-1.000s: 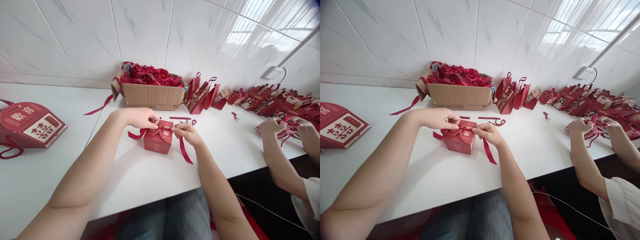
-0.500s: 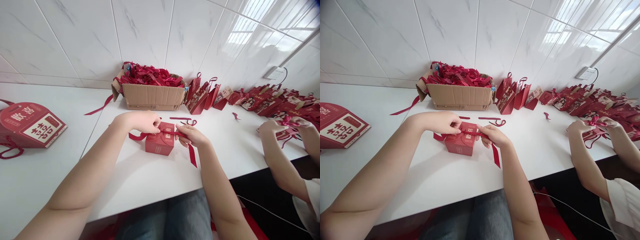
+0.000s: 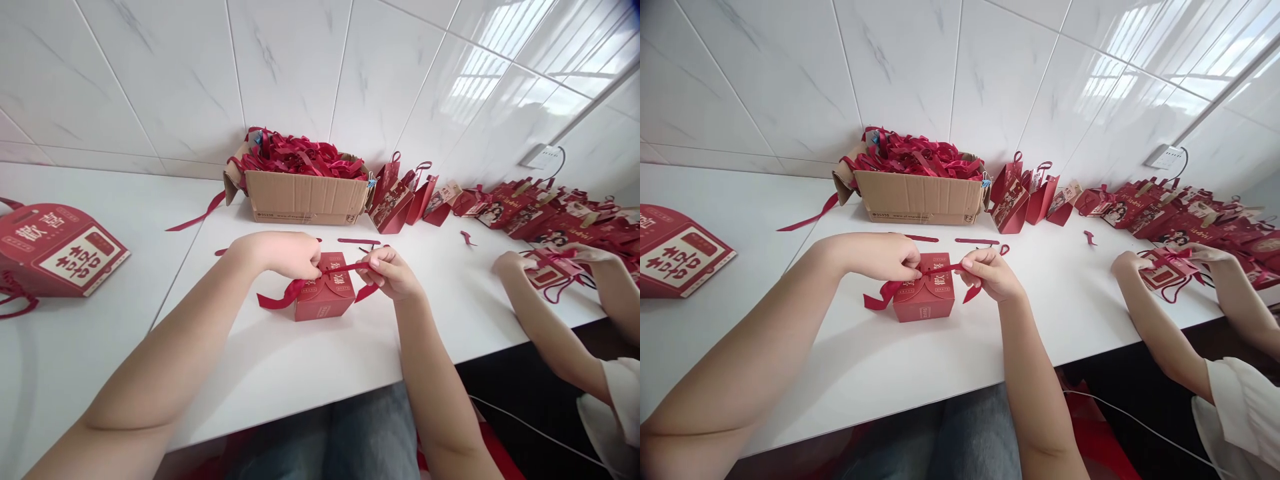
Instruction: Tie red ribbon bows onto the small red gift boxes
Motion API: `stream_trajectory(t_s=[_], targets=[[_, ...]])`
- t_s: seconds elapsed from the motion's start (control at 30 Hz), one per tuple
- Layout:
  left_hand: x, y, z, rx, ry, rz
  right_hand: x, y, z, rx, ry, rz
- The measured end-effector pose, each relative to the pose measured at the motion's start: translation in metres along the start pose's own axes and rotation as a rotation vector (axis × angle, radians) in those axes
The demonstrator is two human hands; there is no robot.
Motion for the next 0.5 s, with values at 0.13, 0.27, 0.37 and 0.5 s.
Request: stream_trajectory(t_s=[0.13, 0.27, 0.37, 0.5], targets=[[-0.001, 0.003, 0.001, 0.005, -0.018, 0.02, -0.003, 0.003, 0.002, 0.012, -0.059, -0.007], [-0.006, 0.0, 0.002, 0.018, -0.055, -0.012, -0.003, 0.001, -0.004, 0.029, -0.037, -0.079], [-0.011, -0.012, 0.007, -0.025, -0.187, -0.1, -0.003, -0.001, -0.01, 0.043, 0.006, -0.1], [-0.016, -0.033, 0.013, -0.027, -0.396, -0.256, -0.004, -0.001, -0.009, 0.042, 0.01, -0.081]])
Point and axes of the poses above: each hand's wrist, its own x-axis towards the middle knuckle, its own z-axis out of the back of the hand, y = z × x, the point moved 6 cm from there along x, towards the middle knuckle, and after that the axes turned 13 degrees about y, right-handed, at the moved point
